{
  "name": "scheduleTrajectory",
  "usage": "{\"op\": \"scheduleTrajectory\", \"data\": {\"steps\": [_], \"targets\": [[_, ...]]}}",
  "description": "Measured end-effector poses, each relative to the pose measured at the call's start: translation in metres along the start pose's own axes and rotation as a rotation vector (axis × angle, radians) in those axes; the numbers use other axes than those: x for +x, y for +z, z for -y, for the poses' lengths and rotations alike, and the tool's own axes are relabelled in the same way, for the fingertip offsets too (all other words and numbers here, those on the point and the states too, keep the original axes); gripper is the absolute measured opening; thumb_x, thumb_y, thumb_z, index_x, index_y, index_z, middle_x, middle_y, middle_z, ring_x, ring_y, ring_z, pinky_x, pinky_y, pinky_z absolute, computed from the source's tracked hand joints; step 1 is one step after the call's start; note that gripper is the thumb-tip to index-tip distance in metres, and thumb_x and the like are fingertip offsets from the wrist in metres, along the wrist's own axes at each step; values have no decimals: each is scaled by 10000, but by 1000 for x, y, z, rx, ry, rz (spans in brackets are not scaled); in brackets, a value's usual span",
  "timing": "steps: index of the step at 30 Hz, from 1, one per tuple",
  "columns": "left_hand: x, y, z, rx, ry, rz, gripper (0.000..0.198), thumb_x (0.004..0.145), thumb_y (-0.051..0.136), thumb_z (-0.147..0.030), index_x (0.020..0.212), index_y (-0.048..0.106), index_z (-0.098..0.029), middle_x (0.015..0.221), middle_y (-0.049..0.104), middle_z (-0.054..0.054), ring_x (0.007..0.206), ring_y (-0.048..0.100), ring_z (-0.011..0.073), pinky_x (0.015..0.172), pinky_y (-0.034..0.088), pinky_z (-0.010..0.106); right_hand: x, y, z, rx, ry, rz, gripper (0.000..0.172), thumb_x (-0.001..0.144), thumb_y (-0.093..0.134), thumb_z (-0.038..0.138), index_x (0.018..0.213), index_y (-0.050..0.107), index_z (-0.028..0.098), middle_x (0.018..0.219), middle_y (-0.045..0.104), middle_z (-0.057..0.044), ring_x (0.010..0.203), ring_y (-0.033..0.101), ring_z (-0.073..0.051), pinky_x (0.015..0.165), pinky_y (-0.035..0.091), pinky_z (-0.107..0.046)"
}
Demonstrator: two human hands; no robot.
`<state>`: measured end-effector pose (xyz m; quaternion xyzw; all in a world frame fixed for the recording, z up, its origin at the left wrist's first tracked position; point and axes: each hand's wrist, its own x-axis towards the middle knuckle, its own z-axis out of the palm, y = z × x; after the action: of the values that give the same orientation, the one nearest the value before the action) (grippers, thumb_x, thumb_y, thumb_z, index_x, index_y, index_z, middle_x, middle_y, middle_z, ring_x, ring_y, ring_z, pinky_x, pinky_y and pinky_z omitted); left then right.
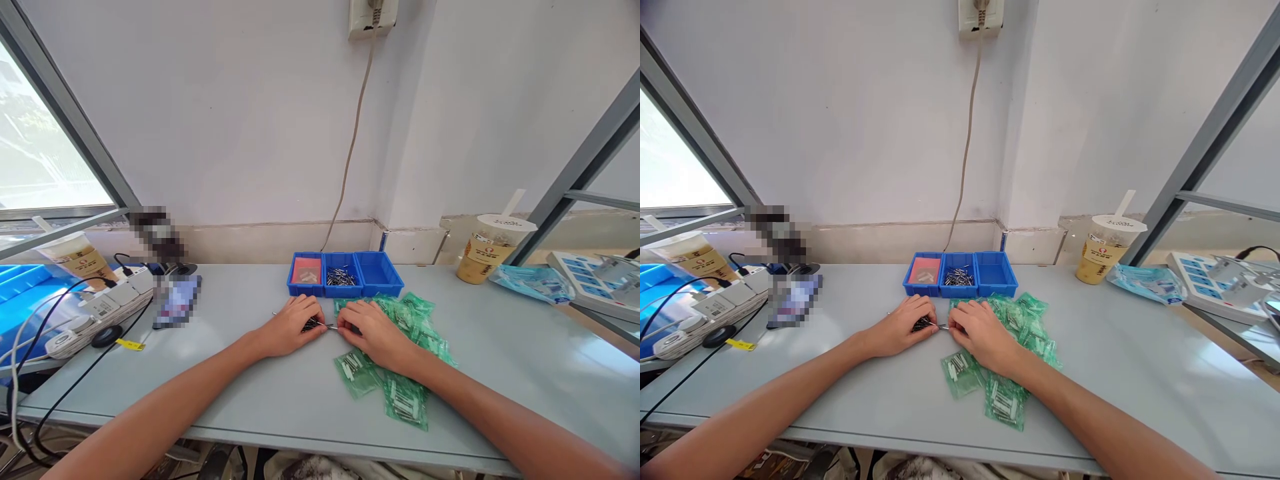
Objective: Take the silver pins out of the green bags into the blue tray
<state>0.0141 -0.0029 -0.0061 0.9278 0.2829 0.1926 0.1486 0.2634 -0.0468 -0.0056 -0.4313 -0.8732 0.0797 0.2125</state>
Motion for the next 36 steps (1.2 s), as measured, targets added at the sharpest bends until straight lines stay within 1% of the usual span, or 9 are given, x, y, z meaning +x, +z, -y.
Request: {"op": "scheduleTrajectory", "data": {"steps": [6, 14, 21, 30, 36], "targets": [[0, 1, 1, 5, 5, -4, 189, 1072, 517, -395, 1030, 595, -229, 1049, 629, 41, 972, 541, 220, 911, 425, 373, 0, -3, 0, 9, 32, -17, 128, 1010, 561, 167, 904, 603, 224, 906, 655, -21, 857, 564, -214, 792, 354, -359], [0, 0, 1, 19, 9, 16, 182, 1078, 504, -378, 1056, 611, -232, 1060, 626, 45, 976, 532, 218, 916, 417, 373, 0, -4, -3, 90, 71, -68, 115, 1004, 554, 183, 917, 610, 234, 890, 639, -11, 853, 578, -206, 782, 368, -344], [0, -1, 1, 21, 6, 24, 168, 1081, 505, -363, 1050, 608, -234, 1064, 628, 38, 974, 527, 213, 909, 409, 367, 1, -6, -2, 119, 88, -94, 117, 984, 576, 177, 887, 613, 232, 863, 640, 1, 841, 586, -194, 771, 364, -341], [1, -1, -1, 28, 15, 24, 146, 1074, 522, -348, 1078, 621, -240, 1075, 626, 37, 980, 527, 215, 914, 403, 366, 1, -3, -3, 128, 101, -81, 119, 936, 617, 136, 862, 636, 228, 852, 647, 12, 833, 582, -187, 781, 360, -341], [2, -2, -2, 36, 17, 32, 139, 1073, 522, -333, 1108, 631, -253, 1081, 627, 36, 986, 529, 217, 917, 403, 365, 2, 1, -2, 124, 107, -73, 115, 931, 618, 136, 865, 640, 228, 842, 644, 9, 833, 581, -192, 790, 363, -342]]}}
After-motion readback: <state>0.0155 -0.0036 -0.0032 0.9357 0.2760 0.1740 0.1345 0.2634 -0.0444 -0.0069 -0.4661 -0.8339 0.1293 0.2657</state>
